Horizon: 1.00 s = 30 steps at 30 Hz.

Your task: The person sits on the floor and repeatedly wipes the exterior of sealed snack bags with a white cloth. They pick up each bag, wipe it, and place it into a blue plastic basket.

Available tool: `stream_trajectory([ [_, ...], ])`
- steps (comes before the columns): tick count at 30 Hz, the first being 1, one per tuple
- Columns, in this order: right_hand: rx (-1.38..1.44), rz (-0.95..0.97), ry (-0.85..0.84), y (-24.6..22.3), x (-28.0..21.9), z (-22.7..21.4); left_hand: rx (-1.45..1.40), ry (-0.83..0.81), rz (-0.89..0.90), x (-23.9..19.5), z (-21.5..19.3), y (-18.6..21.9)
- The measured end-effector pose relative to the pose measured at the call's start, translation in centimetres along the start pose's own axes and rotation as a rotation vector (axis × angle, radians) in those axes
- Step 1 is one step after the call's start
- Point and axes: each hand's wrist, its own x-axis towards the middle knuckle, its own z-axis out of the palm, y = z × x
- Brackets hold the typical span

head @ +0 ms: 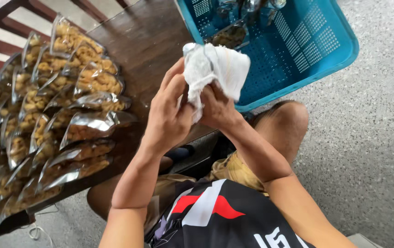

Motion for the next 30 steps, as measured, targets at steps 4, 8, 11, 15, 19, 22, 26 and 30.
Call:
stream_trajectory([
  [4, 0.163, 0.007, -0.086, -1.9, 2.4, 1.2, -0.100, 0.119, 0.074, -4.8, -3.8, -0.6],
  [8, 0.263, -0.138, -0.098, -5.5, 2.6, 3.3, -0.308, 0.233, -0.068, -6.9, -3.6, -4.1],
  [11, 0.321, -0.237, -0.092, -7.6, 0.5, 4.8, -0.425, 0.262, -0.136, -9.5, -4.1, -6.1],
  [15, 0.488, -0.060, -0.141, -6.3, 0.0, 6.2, -0.474, 0.334, -0.207, -11.3, -5.1, -6.6],
  [19, 0.400, 0.010, -0.263, -6.8, -2.8, 7.7, -0.382, 0.322, -0.192, -10.1, -4.3, -7.1],
  [22, 0.329, -0.085, -0.188, -7.1, -5.8, 8.2, -0.291, 0.298, -0.219, -11.0, -3.3, -6.6],
  [26, 1.258, 0.558, -0.189, -4.8, -5.9, 9.4, -0.323, 0.279, -0.196, -12.1, -4.6, -5.8],
  [30, 1.687, 0.874, -0.246, -3.2, -7.0, 9.7, -0.644, 0.275, -0.239, -13.7, -6.2, -6.3],
])
